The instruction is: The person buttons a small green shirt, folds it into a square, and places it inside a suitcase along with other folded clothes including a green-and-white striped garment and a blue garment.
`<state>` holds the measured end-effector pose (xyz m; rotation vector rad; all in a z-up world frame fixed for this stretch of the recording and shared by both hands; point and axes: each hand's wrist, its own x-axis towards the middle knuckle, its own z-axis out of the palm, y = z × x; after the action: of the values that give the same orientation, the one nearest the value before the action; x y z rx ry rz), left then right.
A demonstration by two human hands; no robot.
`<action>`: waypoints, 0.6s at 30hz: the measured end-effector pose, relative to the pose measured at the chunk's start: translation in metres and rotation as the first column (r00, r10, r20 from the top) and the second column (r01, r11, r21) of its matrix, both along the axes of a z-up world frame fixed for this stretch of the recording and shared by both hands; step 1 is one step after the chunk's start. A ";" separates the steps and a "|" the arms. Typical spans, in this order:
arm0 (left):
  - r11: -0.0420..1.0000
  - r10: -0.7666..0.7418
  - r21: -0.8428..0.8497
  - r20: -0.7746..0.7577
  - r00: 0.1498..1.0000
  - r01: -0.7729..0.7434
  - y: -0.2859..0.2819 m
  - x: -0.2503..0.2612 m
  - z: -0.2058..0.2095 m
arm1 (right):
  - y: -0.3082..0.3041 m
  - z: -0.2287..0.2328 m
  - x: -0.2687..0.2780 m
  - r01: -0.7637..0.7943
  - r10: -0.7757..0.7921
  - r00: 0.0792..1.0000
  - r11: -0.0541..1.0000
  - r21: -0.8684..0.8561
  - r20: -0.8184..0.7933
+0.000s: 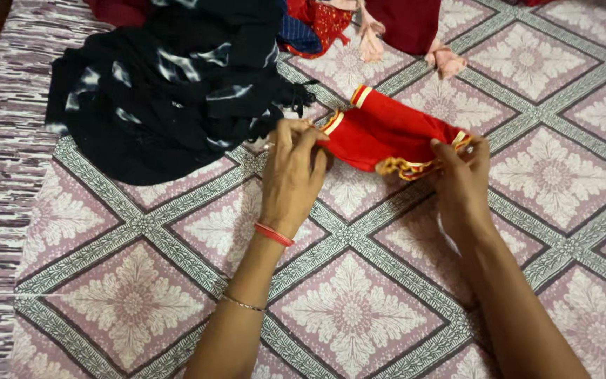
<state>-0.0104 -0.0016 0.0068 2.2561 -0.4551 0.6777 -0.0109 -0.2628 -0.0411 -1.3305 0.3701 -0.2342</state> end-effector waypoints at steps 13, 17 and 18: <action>0.920 -0.375 -0.019 -0.338 0.863 0.392 -0.022 -0.014 -0.013 | -0.044 -0.012 0.009 -0.088 0.086 0.996 0.982 -0.165 -0.017; 0.954 -0.297 -0.040 -0.276 0.914 0.297 -0.025 0.002 -0.034 | -0.047 -0.018 0.004 0.104 0.213 0.935 0.600 -0.793 0.284; 0.956 -0.293 -0.047 -0.242 0.925 0.290 -0.025 0.009 -0.038 | -0.041 -0.012 0.000 0.191 0.261 0.911 0.421 -0.887 0.320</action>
<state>-0.0011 -0.0264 -0.0312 2.1645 -0.6442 0.2411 -0.0107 -0.3041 -0.0527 -2.3288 -0.2420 -0.7620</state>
